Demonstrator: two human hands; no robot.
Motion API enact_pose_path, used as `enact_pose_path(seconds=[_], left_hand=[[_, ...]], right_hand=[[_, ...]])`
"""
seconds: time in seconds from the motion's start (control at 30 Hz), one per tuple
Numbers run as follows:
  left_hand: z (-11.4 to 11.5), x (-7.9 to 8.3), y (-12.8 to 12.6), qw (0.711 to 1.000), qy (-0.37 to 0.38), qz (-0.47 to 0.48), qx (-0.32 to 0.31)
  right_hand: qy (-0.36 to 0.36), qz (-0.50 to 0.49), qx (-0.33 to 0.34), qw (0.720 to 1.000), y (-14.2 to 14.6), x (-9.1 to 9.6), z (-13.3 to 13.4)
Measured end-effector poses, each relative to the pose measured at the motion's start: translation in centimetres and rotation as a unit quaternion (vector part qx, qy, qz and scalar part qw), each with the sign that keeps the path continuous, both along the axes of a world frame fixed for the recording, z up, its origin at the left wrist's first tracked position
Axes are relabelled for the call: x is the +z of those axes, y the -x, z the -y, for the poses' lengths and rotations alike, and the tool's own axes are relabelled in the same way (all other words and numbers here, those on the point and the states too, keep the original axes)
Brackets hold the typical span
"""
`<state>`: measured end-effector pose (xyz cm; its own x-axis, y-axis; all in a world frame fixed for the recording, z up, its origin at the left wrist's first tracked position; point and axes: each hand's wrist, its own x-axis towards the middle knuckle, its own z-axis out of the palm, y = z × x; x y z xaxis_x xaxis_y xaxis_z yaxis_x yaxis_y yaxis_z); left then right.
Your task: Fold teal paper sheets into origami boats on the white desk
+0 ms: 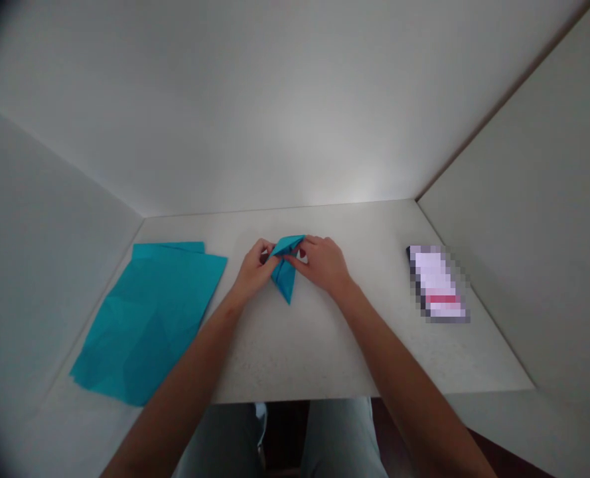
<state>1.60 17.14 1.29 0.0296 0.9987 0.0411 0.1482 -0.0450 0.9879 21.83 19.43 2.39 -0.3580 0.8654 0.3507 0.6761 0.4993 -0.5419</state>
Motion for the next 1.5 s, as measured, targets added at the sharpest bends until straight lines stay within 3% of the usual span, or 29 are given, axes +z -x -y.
enact_pose_path(seconds=[0.17,0.27,0.37,0.53,0.67,0.83,0.93,1.03,1.13,1.23,1.37,1.5], left_hand=[[-0.1,0.4,0.8,1.0,0.01,0.015,-0.002],[0.1,0.7,1.2,0.999,-0.01,-0.018,-0.045],[0.3,0.6,1.1,0.997,-0.035,-0.045,-0.049],[0.1,0.4,0.9,0.997,-0.047,-0.063,-0.02],[-0.4,0.3,1.4,0.997,-0.051,-0.048,0.022],[-0.5,0.4,1.9,0.991,-0.071,-0.09,0.073],[-0.5,0.6,2.0,0.989,-0.073,-0.103,0.073],[-0.7,0.6,2.1,0.996,-0.046,-0.06,0.04],[-1.1,0.3,2.2,1.0,-0.003,-0.001,-0.003],[-1.2,0.1,2.2,1.0,0.004,0.006,-0.007],[-0.7,0.4,1.9,0.994,-0.063,-0.065,0.058],[-0.2,0.8,1.8,0.977,-0.134,-0.144,0.086]], right_hand=[[0.071,-0.121,-0.034,0.989,1.4,0.2,0.3],[0.09,-0.121,-0.056,0.987,2.0,-0.4,0.9],[0.094,-0.136,-0.065,0.984,2.1,-0.7,1.0],[0.102,-0.214,-0.022,0.971,2.0,-1.0,0.1],[0.183,-0.33,0.018,0.926,1.9,-1.3,-0.4],[0.288,-0.468,0.052,0.834,1.6,-0.5,-0.4],[0.329,-0.52,0.045,0.787,1.0,0.3,-0.4],[0.342,-0.542,0.029,0.767,0.1,0.7,-0.7],[0.322,-0.556,0.006,0.767,-0.8,0.4,-1.4],[0.291,-0.55,-0.027,0.782,-0.9,-0.6,-2.0],[0.203,-0.503,-0.123,0.831,0.3,-2.1,-1.9],[0.135,-0.411,-0.115,0.894,1.6,-2.9,-0.9]])
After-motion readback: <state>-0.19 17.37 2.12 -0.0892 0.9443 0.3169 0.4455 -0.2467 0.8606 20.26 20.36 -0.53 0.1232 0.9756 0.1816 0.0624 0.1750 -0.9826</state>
